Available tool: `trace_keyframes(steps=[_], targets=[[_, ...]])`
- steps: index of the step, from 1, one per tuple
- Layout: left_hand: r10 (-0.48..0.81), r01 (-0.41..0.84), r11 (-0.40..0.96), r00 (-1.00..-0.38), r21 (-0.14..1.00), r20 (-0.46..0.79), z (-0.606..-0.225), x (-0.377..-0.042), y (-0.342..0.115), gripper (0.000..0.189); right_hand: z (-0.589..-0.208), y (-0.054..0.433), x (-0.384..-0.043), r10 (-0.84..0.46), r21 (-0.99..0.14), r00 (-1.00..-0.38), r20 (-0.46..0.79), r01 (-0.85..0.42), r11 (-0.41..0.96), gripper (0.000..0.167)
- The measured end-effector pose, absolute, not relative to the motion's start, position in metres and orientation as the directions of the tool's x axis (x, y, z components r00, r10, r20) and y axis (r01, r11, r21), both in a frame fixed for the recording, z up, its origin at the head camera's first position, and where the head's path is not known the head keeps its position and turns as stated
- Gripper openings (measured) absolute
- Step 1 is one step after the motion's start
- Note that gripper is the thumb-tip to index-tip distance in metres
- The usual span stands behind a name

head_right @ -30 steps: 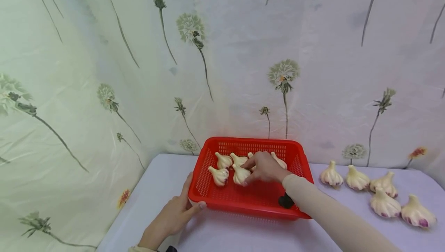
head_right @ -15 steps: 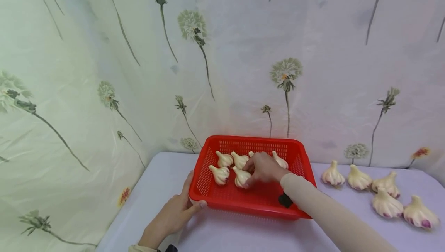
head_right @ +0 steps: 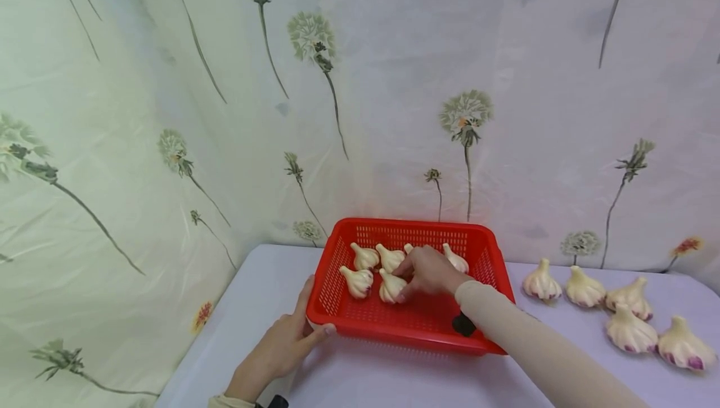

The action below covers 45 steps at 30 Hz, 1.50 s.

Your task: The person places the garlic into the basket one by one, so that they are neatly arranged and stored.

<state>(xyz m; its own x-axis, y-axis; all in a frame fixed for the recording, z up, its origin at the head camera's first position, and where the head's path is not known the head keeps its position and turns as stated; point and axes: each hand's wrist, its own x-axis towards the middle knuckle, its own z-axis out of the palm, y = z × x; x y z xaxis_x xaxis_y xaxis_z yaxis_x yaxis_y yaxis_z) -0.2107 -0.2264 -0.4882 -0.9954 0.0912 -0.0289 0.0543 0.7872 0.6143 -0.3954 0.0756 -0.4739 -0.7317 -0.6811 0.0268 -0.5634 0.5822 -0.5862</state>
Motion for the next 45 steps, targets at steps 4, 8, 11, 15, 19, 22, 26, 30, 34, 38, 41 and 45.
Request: trace_keyframes(steps=[4, 8, 11, 15, 19, 22, 26, 30, 34, 38, 41, 45], targets=[[0.091, 0.061, 0.792, -0.996, 0.608, -0.019, -0.4885, -0.2106, -0.2262, 0.107, -0.4743, 0.0766, -0.3957, -0.693, -0.573, -0.719, 0.057, -0.592, 0.566, 0.042], [0.09, 0.062, 0.796, -0.996, 0.603, -0.017, -0.49, -0.2124, -0.2263, 0.106, -0.4745, 0.0772, -0.3955, -0.698, -0.574, -0.713, 0.069, -0.601, 0.556, 0.043], [0.088, 0.054, 0.796, -0.996, 0.603, -0.026, -0.4912, -0.2134, -0.2262, 0.106, -0.4745, 0.0775, -0.3949, -0.697, -0.579, -0.713, 0.071, -0.599, 0.554, 0.043], [0.082, 0.043, 0.792, -0.996, 0.609, -0.037, -0.4914, -0.2136, -0.226, 0.107, -0.4741, 0.0776, -0.3947, -0.688, -0.584, -0.723, 0.066, -0.587, 0.561, 0.044], [0.08, 0.04, 0.791, -0.996, 0.61, -0.038, -0.4917, -0.2134, -0.2258, 0.107, -0.4742, 0.078, -0.3952, -0.685, -0.59, -0.727, 0.057, -0.578, 0.564, 0.046], [0.079, 0.04, 0.793, -0.996, 0.608, -0.038, -0.4912, -0.2131, -0.2253, 0.107, -0.4748, 0.078, -0.3953, -0.689, -0.592, -0.723, 0.056, -0.579, 0.56, 0.047], [0.078, 0.037, 0.795, -0.996, 0.606, -0.041, -0.4907, -0.2131, -0.2248, 0.107, -0.4753, 0.078, -0.3953, -0.688, -0.594, -0.724, 0.052, -0.576, 0.561, 0.046], [0.078, 0.038, 0.796, -0.996, 0.604, -0.039, -0.4901, -0.2131, -0.2245, 0.107, -0.4748, 0.0774, -0.3961, -0.689, -0.589, -0.723, 0.057, -0.582, 0.561, 0.046], [0.078, 0.039, 0.796, -0.996, 0.604, -0.039, -0.4892, -0.2131, -0.2238, 0.108, -0.4737, 0.0772, -0.3966, -0.687, -0.581, -0.724, 0.064, -0.586, 0.564, 0.048], [0.081, 0.043, 0.798, -0.996, 0.601, -0.036, -0.4886, -0.2132, -0.2236, 0.107, -0.4731, 0.0766, -0.397, -0.683, -0.587, -0.729, 0.052, -0.575, 0.569, 0.05], [0.082, 0.044, 0.8, -0.996, 0.598, -0.037, -0.4892, -0.2134, -0.2236, 0.107, -0.4731, 0.0758, -0.3964, -0.679, -0.595, -0.733, 0.042, -0.564, 0.573, 0.05], [0.078, 0.036, 0.801, -0.996, 0.598, -0.044, -0.4899, -0.2132, -0.2233, 0.108, -0.4722, 0.0746, -0.3948, -0.666, -0.604, -0.746, 0.031, -0.545, 0.582, 0.049]])
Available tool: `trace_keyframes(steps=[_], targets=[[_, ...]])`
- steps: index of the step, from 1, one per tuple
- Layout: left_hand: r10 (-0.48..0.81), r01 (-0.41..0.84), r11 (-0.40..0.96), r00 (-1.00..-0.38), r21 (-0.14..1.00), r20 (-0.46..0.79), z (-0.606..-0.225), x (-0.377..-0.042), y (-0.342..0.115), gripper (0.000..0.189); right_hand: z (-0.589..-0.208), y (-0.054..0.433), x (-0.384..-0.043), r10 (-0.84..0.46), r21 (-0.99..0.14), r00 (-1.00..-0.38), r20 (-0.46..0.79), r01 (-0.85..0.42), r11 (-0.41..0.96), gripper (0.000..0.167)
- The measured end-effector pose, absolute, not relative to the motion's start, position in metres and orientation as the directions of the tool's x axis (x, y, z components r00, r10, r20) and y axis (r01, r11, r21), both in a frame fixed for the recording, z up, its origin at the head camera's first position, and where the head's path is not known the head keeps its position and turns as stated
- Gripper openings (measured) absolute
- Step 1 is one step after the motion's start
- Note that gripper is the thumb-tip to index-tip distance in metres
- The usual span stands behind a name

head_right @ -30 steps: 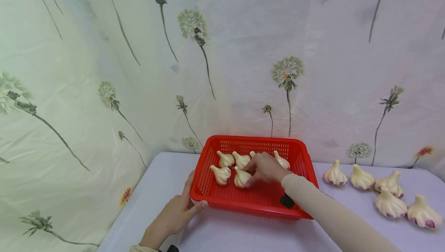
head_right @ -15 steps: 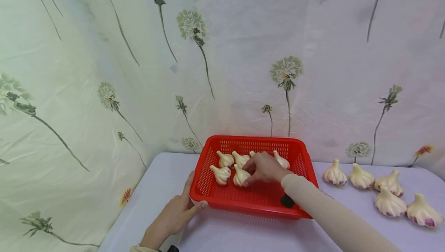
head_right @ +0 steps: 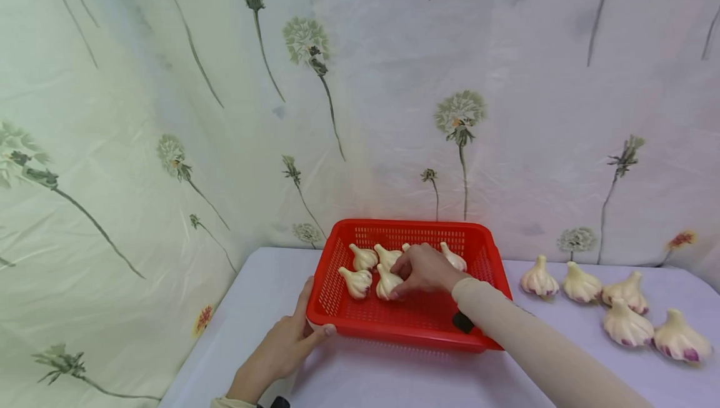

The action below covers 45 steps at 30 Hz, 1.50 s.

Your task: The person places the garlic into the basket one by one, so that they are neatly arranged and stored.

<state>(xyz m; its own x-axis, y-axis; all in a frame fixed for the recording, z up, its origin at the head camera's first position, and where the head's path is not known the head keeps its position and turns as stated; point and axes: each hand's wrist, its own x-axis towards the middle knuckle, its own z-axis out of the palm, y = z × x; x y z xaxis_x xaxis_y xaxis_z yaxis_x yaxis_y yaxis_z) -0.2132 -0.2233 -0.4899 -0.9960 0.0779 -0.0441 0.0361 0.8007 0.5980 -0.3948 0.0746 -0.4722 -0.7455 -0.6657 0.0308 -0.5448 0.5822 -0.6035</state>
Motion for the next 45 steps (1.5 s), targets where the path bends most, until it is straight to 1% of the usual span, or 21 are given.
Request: trace_keyframes(steps=[6, 9, 14, 18, 23, 28, 32, 37, 45], targets=[[0.076, 0.03, 0.798, -0.996, 0.602, -0.051, -0.49, -0.213, -0.221, 0.108, -0.468, 0.076, -0.392, -0.636, -0.62, -0.771, 0.009, -0.503, 0.602, 0.048], [0.081, 0.036, 0.797, -0.996, 0.603, -0.047, -0.49, -0.213, -0.22, 0.108, -0.462, 0.079, -0.392, -0.623, -0.65, -0.782, -0.002, -0.472, 0.595, 0.049], [0.088, 0.048, 0.797, -0.995, 0.602, -0.038, -0.488, -0.213, -0.221, 0.108, -0.448, 0.088, -0.395, -0.614, -0.68, -0.789, 0.02, -0.461, 0.57, 0.049], [0.083, 0.036, 0.794, -0.995, 0.606, -0.05, -0.488, -0.213, -0.221, 0.109, -0.43, 0.097, -0.399, -0.615, -0.628, -0.786, 0.062, -0.51, 0.588, 0.05], [0.073, 0.013, 0.788, -0.995, 0.615, -0.071, -0.488, -0.212, -0.219, 0.11, -0.398, 0.115, -0.404, -0.618, -0.583, -0.781, 0.094, -0.546, 0.601, 0.054], [0.069, 0.012, 0.789, -0.995, 0.615, -0.068, -0.489, -0.211, -0.218, 0.11, -0.365, 0.14, -0.407, -0.583, -0.546, -0.797, 0.159, -0.563, 0.62, 0.048], [0.07, 0.016, 0.786, -0.995, 0.618, -0.064, -0.488, -0.21, -0.218, 0.11, -0.345, 0.161, -0.407, -0.55, -0.524, -0.816, 0.177, -0.551, 0.649, 0.046], [0.071, 0.01, 0.776, -0.995, 0.63, -0.072, -0.488, -0.211, -0.217, 0.111, -0.333, 0.188, -0.405, -0.521, -0.498, -0.84, 0.148, -0.519, 0.695, 0.045], [0.066, 0.015, 0.776, -0.996, 0.63, -0.057, -0.489, -0.211, -0.217, 0.11, -0.331, 0.232, -0.399, -0.458, -0.456, -0.883, 0.101, -0.45, 0.767, 0.054]])
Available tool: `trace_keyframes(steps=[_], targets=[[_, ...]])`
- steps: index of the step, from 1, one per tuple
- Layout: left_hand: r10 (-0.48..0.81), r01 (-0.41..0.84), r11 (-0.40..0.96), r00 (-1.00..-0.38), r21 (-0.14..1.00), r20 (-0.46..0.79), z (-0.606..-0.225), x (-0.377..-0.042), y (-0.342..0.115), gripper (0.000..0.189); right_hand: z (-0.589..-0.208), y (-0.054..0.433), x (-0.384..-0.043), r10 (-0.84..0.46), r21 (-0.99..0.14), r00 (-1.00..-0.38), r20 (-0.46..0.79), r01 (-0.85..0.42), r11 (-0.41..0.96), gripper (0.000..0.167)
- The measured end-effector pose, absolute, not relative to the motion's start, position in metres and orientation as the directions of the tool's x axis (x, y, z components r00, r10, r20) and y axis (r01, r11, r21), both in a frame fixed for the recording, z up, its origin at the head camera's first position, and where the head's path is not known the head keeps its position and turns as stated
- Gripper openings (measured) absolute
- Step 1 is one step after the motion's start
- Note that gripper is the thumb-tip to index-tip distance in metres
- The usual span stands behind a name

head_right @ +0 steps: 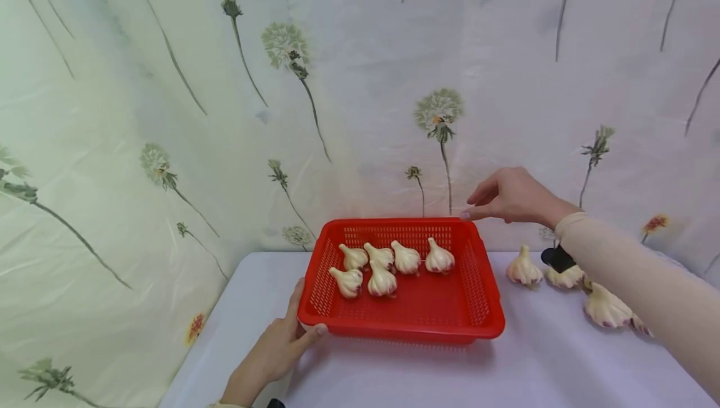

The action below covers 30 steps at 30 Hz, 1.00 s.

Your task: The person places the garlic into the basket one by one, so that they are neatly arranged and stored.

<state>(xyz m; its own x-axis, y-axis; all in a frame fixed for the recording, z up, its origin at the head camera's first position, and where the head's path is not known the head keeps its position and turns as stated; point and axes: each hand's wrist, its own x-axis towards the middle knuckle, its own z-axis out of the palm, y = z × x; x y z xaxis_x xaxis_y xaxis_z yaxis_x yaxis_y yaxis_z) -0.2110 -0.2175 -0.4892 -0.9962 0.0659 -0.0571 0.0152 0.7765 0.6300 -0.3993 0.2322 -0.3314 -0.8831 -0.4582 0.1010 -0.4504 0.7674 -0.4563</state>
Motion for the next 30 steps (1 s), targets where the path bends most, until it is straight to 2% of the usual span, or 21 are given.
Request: trace_keyframes(steps=[8, 15, 22, 30], targets=[[0.059, 0.006, 0.775, -0.996, 0.632, -0.062, -0.489, -0.21, -0.218, 0.11, -0.348, 0.295, -0.393, -0.388, -0.382, -0.915, 0.105, -0.398, 0.834, 0.06], [0.058, -0.001, 0.769, -0.996, 0.639, -0.071, -0.491, -0.206, -0.217, 0.11, -0.366, 0.348, -0.382, -0.33, -0.298, -0.943, 0.049, -0.329, 0.896, 0.06], [0.043, -0.019, 0.773, -0.996, 0.635, -0.083, -0.491, -0.203, -0.217, 0.11, -0.386, 0.381, -0.369, -0.278, -0.324, -0.959, -0.049, -0.247, 0.913, 0.058], [0.036, -0.031, 0.767, -0.995, 0.641, -0.092, -0.492, -0.203, -0.217, 0.112, -0.413, 0.409, -0.358, -0.317, -0.272, -0.948, -0.019, -0.3, 0.914, 0.054]])
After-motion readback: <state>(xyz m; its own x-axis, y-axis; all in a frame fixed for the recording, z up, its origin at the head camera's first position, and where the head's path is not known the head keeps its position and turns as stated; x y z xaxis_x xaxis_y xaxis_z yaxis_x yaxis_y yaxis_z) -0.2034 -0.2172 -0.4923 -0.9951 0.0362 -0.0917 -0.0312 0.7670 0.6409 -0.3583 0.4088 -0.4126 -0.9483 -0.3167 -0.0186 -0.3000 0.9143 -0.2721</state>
